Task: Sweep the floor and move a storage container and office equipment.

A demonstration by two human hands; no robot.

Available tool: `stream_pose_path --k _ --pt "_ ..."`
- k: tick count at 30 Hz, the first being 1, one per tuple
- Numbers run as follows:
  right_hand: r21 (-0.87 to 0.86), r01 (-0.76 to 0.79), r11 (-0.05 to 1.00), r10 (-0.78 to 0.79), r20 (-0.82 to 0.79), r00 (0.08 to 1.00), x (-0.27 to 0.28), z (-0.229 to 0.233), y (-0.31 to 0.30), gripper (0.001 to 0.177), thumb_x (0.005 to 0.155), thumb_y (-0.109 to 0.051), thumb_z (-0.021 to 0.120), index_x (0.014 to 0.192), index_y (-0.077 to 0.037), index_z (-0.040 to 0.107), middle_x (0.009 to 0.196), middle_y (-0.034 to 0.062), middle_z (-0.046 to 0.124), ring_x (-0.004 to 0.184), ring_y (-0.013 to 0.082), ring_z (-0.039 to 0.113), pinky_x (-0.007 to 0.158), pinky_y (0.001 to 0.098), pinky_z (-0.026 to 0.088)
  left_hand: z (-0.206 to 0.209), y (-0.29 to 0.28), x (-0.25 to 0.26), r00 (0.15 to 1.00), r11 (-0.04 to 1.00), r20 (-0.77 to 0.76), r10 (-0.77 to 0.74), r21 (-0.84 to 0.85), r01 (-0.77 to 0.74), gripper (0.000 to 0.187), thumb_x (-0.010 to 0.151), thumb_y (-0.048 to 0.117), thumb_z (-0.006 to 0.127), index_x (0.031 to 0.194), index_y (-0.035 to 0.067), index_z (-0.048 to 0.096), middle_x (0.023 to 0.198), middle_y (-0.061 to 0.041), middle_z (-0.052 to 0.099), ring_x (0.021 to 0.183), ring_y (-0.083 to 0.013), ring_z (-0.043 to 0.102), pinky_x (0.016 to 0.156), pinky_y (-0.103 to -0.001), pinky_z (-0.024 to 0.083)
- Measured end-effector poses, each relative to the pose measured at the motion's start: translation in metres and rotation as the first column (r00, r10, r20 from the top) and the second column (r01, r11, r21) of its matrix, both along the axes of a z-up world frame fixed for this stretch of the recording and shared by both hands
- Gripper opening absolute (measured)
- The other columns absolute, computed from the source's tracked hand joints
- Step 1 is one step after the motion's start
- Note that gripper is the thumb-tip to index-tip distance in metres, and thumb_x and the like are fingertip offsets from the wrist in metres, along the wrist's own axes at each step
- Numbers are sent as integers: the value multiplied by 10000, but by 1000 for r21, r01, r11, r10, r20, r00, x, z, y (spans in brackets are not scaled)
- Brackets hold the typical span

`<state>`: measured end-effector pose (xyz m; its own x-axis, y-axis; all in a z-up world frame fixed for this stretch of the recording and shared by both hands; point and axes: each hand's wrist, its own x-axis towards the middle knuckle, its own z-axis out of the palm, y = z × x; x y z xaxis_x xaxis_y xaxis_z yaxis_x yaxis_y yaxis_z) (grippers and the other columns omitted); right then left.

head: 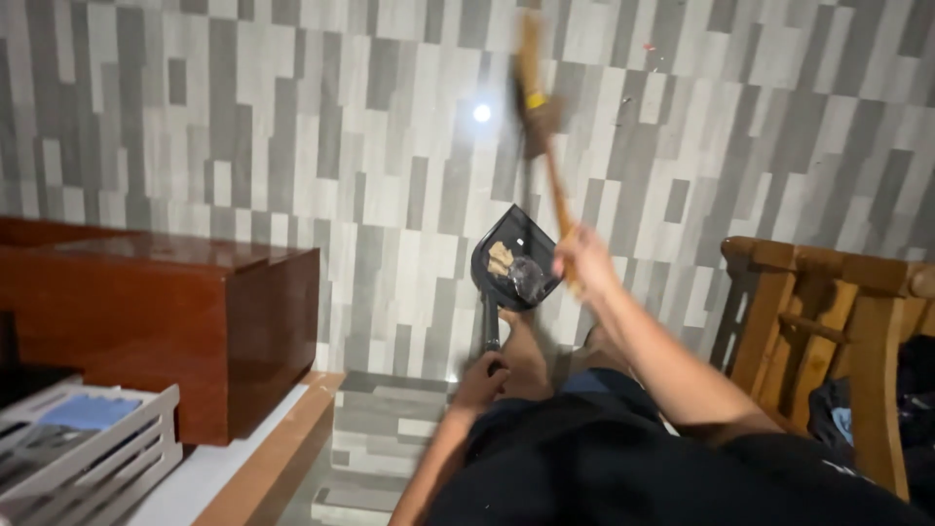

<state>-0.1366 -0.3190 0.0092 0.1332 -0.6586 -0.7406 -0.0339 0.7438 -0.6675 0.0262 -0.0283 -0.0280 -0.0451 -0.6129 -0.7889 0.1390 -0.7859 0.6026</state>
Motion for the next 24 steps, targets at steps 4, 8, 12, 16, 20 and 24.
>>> stream_pose_path --k 4,8,12,16,20,24 --pt "266 18 964 -108 324 940 12 37 61 619 854 37 606 1432 -68 411 735 69 628 518 156 600 436 278 506 -54 14 -9 995 998 -70 -64 -13 64 194 908 194 706 1062 93 645 762 -68 638 626 -155 652 555 -323 526" --pt "477 -112 872 -125 439 890 35 7 87 425 894 -37 608 1299 -104 495 763 63 662 521 132 610 416 251 492 -56 15 -17 993 992 40 -108 -64 110 198 896 184 719 1046 77 645 771 -68 660 632 -164 667 593 -317 558" --pt "617 -236 751 -168 525 835 41 -110 100 151 953 -49 627 1076 -47 538 804 85 665 551 142 617 424 262 500 -52 11 -22 973 979 134 -190 -48 197 199 898 180 720 1060 80 663 785 -74 689 669 -159 687 630 -316 573" --pt "672 -114 732 -201 372 906 -5 -114 68 96 904 -60 647 995 -75 624 737 94 671 497 143 604 362 273 451 -33 6 -19 973 980 136 -184 -52 193 241 878 177 717 1095 92 655 845 -47 721 680 -153 693 648 -313 568" --pt "508 170 844 -274 138 952 -109 -143 15 72 890 -56 658 961 -68 664 758 99 685 527 133 619 429 245 498 -2 -6 -10 987 990 96 -131 -35 135 198 897 161 725 1071 90 663 826 -38 688 683 -135 654 630 -295 547" --pt "314 261 913 -283 26 959 -191 -160 -56 68 906 -12 595 958 30 609 762 136 641 543 165 597 462 266 523 -13 -2 -1 1000 1000 -25 15 -3 -15 100 935 127 702 1012 73 669 782 -30 640 655 -114 610 587 -271 505"
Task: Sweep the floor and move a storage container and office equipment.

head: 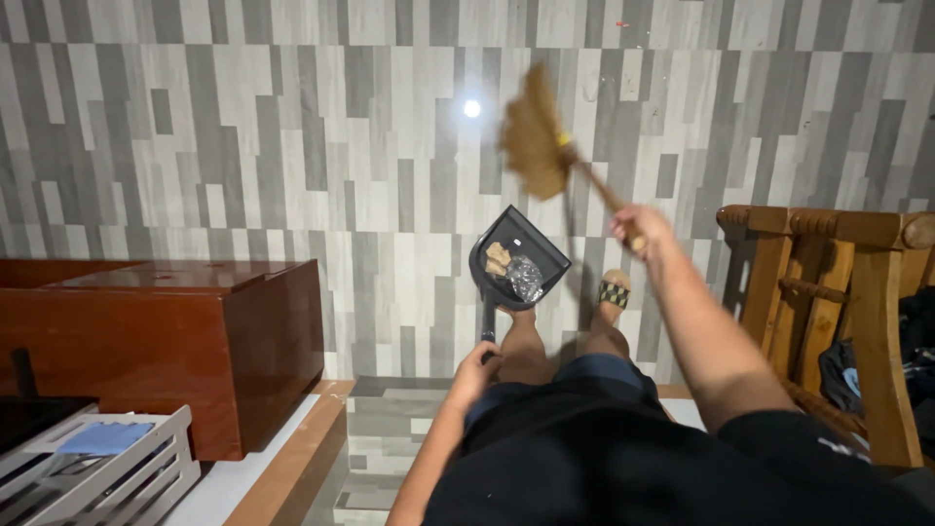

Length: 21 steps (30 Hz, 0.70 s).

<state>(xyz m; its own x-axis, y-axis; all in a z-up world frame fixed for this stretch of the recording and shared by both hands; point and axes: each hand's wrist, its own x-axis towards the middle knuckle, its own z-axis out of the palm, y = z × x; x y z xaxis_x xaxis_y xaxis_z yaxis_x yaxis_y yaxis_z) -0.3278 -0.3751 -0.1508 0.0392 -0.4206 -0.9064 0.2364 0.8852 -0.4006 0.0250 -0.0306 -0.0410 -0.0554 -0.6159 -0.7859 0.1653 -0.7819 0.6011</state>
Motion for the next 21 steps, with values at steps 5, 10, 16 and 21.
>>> stream_pose_path --k 5,10,16,21 --pt "-194 -222 955 160 -293 943 38 68 -13 345 878 19 585 1223 17 579 758 126 623 523 195 588 451 328 507 -2 -4 16 999 1000 26 19 18 -19 52 960 150 662 984 106 648 744 -7 619 626 -95 585 566 -251 481" --pt "-247 -469 848 305 -496 813 82 137 50 619 856 5 650 1458 -60 519 788 123 647 525 188 599 448 352 480 -22 -6 31 998 997 18 65 35 -65 43 938 124 623 965 153 639 700 1 621 585 -95 613 533 -247 491" --pt "-269 -586 764 610 5 792 182 210 84 605 897 -8 614 1468 -124 452 747 86 643 515 165 602 454 286 513 -35 -20 38 983 982 -40 181 58 -178 30 949 118 624 943 145 613 693 19 570 559 -85 552 493 -239 422" --pt "-234 -444 865 498 516 698 301 106 53 420 918 30 635 1320 99 534 783 138 615 564 189 598 454 288 470 -30 -43 40 961 961 -7 275 -31 -275 30 968 114 623 963 143 622 755 26 610 609 -77 586 550 -221 476"
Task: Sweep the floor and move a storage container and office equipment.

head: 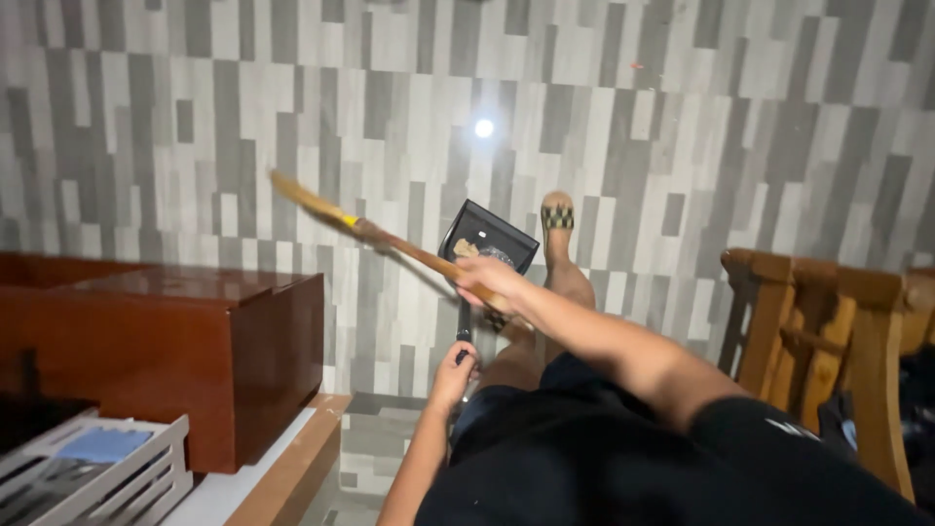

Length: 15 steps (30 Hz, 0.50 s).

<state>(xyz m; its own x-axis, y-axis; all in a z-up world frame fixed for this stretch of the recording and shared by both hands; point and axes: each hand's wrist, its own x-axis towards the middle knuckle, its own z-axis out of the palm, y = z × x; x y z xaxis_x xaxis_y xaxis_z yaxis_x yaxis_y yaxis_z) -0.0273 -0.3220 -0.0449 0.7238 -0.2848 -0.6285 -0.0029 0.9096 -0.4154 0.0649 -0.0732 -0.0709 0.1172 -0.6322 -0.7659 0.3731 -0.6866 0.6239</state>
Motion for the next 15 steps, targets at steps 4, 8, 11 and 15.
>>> stream_pose_path --k 4,8,11,15 --pt "67 -108 992 118 -175 978 92 -44 -74 347 846 35 631 1170 -59 550 734 145 603 519 211 580 425 323 463 2 -28 0 997 989 0 78 125 -78 29 979 141 613 950 147 611 722 6 599 572 -86 545 484 -239 396" --pt "82 -8 997 21 -154 988 117 -119 -165 72 842 42 629 911 33 606 681 139 605 518 215 589 435 329 488 -9 -67 -6 991 982 -24 131 139 -127 49 980 142 590 999 163 629 764 -14 612 605 -94 587 534 -231 458" --pt "163 176 971 -152 -146 977 76 -171 -253 21 851 11 630 838 20 616 637 112 593 486 202 570 403 306 463 -3 -116 -16 992 965 1 128 231 -124 73 964 135 591 1015 174 625 789 -20 630 611 -109 610 541 -230 468" --pt "314 511 800 -370 -413 832 -43 -144 -382 159 906 -49 653 1001 77 676 772 157 687 557 164 619 430 249 480 0 -200 -20 989 974 -28 144 179 -137 52 978 140 589 1012 138 628 809 -16 634 641 -95 609 558 -228 495"
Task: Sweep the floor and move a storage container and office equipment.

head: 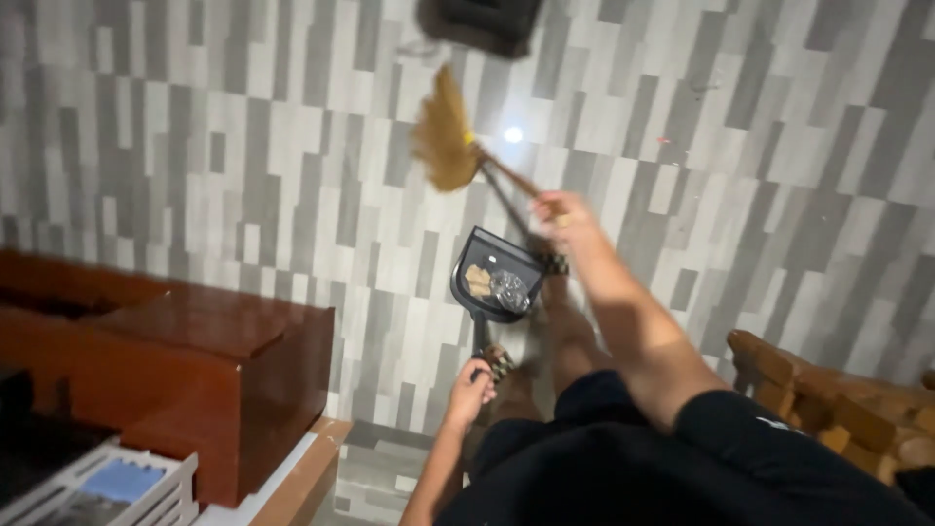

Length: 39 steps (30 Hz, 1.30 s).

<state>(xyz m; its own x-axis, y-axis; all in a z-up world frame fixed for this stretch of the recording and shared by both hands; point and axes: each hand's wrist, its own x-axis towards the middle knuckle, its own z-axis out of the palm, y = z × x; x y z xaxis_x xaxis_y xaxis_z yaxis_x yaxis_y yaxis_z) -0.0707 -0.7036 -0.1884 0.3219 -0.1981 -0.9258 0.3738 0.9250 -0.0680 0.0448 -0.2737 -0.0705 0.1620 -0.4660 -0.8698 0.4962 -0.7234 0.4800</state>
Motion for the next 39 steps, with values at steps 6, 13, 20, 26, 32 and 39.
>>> stream_pose_path --k 6,13,20,26,32,39 --pt "-172 28 985 -47 -108 993 -207 37 -103 165 897 -170 623 1018 -58 617 783 117 680 535 155 606 406 272 442 -6 -118 -2 999 1000 -30 -30 9 30 64 962 145 588 1011 132 626 764 -29 612 592 -123 574 512 -241 432" --pt "-335 97 937 -178 -218 960 -266 97 -107 83 915 -57 589 983 -93 558 746 94 628 544 162 593 453 262 506 29 -231 -10 990 989 -19 -143 34 143 83 955 132 596 1026 145 637 766 -24 611 591 -109 556 523 -237 438" --pt "-420 163 893 -190 -22 982 -176 214 -107 269 955 -12 596 1219 -59 564 843 68 662 615 127 620 499 239 522 44 -301 7 985 975 9 -175 -136 175 85 967 122 582 1034 119 634 811 -18 633 650 -95 571 568 -225 481" --pt "-246 299 922 -175 424 889 -96 96 -192 310 957 -84 654 1255 -81 566 865 71 683 638 125 632 513 233 534 58 -376 40 971 963 -23 -237 -139 232 90 965 111 571 1034 124 627 783 -23 612 594 -95 530 534 -230 436" --pt "-942 -1 335 -215 -77 974 -100 -3 -244 288 946 -57 680 1197 -6 551 953 107 662 779 164 636 670 284 567 48 -454 89 922 912 17 -387 -145 385 77 971 109 577 1033 123 619 763 -17 604 575 -100 541 527 -233 443" --pt "-370 507 778 -591 -159 791 -132 78 -300 160 893 24 600 1021 -43 532 725 71 611 574 170 635 484 290 522 16 -525 134 861 842 14 -509 -201 501 93 947 105 618 1038 121 631 738 -8 607 603 -90 554 551 -231 458"
